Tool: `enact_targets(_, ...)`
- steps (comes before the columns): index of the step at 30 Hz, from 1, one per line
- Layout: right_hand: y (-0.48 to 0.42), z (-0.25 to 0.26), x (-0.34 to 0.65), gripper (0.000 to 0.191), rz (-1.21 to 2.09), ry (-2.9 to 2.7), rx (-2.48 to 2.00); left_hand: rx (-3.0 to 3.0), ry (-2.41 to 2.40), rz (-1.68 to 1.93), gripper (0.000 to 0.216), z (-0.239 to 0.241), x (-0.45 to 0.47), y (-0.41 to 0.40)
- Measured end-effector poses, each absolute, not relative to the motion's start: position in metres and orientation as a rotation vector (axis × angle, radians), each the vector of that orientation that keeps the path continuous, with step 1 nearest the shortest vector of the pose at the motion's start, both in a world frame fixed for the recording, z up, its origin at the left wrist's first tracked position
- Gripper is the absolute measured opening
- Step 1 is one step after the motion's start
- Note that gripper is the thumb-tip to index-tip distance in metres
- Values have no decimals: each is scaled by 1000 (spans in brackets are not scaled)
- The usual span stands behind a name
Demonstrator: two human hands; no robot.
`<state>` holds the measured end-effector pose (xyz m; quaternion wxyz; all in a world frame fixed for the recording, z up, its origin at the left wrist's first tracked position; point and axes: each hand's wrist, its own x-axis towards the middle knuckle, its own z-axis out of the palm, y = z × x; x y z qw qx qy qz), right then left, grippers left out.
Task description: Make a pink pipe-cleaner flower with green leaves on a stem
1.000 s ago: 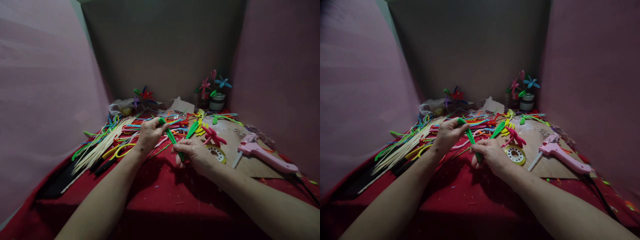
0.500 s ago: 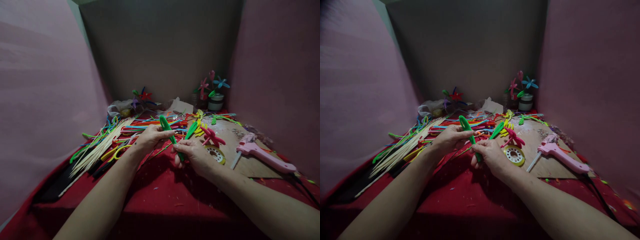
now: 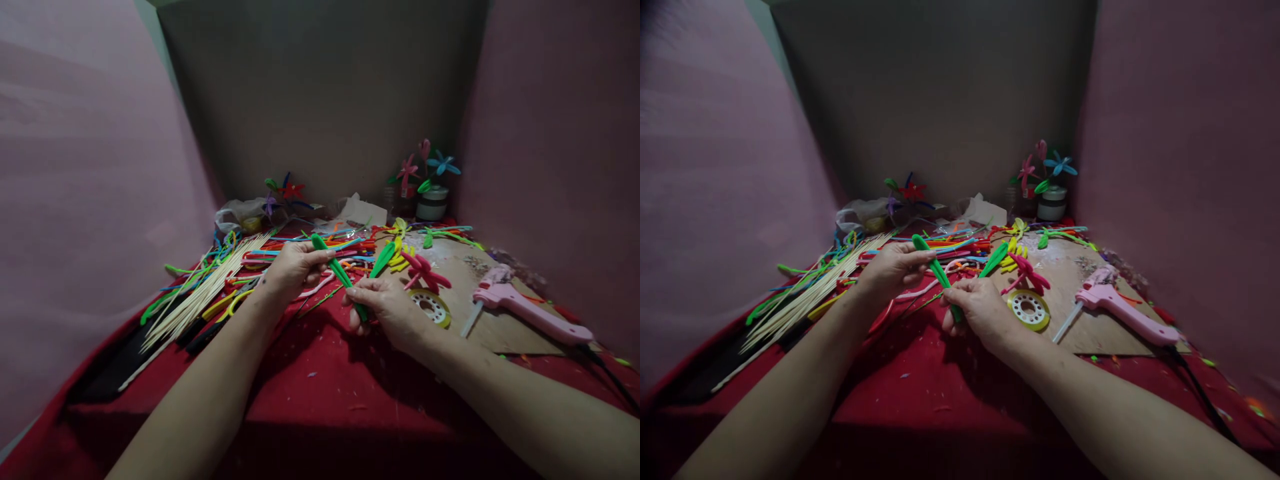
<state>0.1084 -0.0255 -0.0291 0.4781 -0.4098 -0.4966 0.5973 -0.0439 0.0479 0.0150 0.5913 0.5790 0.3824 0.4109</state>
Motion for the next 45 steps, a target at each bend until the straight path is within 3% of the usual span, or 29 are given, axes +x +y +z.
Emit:
enact_targets(7,-24,-33,108,17,1477,-1212,-1042,1569,1096,1154,22,27,-54,46)
enact_targets(16,-23,-33,109,17,1467,-1194,-1059,1551,925,891,17,27,-67,53)
enact_targets(34,-25,-30,108,16,1478,-1209,-1080,1448,858,840,10,30,-62,47)
enact_targets(45,-26,-28,109,15,1467,-1245,-1075,1818,1039,965,9,32,-55,43)
